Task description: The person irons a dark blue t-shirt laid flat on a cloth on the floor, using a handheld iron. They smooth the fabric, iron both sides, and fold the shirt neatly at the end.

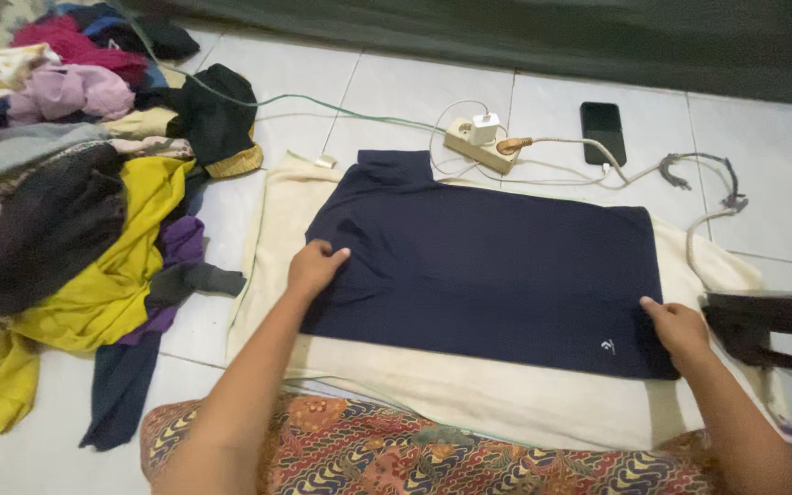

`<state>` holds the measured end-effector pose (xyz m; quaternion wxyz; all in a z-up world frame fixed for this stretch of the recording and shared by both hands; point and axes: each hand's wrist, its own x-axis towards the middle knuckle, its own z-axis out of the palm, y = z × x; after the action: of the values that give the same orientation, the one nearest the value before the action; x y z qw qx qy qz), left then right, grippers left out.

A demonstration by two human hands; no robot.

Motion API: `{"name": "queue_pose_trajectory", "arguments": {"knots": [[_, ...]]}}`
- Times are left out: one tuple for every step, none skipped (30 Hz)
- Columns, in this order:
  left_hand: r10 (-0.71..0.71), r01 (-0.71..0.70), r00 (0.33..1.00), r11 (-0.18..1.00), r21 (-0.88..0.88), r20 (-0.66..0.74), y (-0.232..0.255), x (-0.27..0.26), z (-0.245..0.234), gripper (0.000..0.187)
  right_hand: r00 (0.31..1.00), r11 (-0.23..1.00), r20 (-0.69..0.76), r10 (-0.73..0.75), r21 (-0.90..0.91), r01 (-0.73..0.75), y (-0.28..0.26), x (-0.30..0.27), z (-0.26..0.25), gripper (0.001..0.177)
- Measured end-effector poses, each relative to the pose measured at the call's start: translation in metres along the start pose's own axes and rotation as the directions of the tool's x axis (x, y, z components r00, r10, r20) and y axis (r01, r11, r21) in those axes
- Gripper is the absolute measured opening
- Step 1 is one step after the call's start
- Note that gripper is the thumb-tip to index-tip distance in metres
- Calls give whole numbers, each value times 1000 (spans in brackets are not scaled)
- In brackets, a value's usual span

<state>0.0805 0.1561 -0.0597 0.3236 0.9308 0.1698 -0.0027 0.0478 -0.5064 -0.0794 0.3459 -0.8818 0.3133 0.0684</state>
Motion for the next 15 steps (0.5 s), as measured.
{"name": "queue_pose_trajectory", "arguments": {"knots": [[40, -36, 994, 999, 40, -106, 10, -1, 5, 70, 999, 995, -47, -5, -99, 1, -7, -3, 4, 55], [50, -38, 989, 995, 90, -141, 20, -4, 11, 66, 994, 985, -97, -44, -169, 27, -13, -10, 6, 53], [64, -39, 982, 990, 138, -177, 29, -8, 17, 63, 985, 970, -144, -89, -238, 53, -18, -15, 10, 51], [78, -38, 974, 982, 186, -213, 34, -9, 18, 60, 973, 948, -188, -137, -308, 74, -22, -20, 15, 50], [122, -86, 967, 982, 167, -223, 38, -10, 17, 47, 958, 934, -223, -181, -343, 97, -23, -26, 19, 45], [165, -133, 958, 980, 147, -235, 42, -10, 16, 35, 940, 919, -256, -225, -377, 117, -22, -33, 26, 41], [206, -179, 948, 976, 125, -245, 46, -13, 17, 23, 919, 900, -288, -268, -416, 132, -20, -39, 29, 37], [278, -258, 914, 960, 105, -297, 49, -17, 16, 22, 912, 903, -311, -269, -411, 126, -17, -46, 32, 35], [348, -338, 870, 937, 91, -350, 49, -20, 12, 21, 903, 908, -336, -267, -403, 119, -14, -52, 35, 34], [412, -416, 817, 906, 81, -403, 50, -21, 11, 20, 894, 912, -360, -266, -395, 112, -14, -55, 35, 33], [402, -400, 831, 912, 90, -384, 48, -24, 10, 24, 893, 909, -351, -283, -395, 133, -13, -56, 35, 34], [392, -383, 845, 918, 100, -365, 43, -24, 10, 28, 891, 906, -342, -300, -395, 154, -12, -56, 34, 36], [382, -367, 857, 924, 112, -346, 35, -22, 9, 32, 888, 903, -332, -317, -392, 176, -12, -56, 34, 37], [334, -321, 885, 942, 94, -325, 26, -17, 9, 31, 907, 911, -306, -289, -380, 161, -13, -52, 33, 37], [290, -281, 908, 957, 76, -303, 18, -7, 10, 31, 923, 919, -287, -257, -367, 142, -12, -44, 28, 38]]}}
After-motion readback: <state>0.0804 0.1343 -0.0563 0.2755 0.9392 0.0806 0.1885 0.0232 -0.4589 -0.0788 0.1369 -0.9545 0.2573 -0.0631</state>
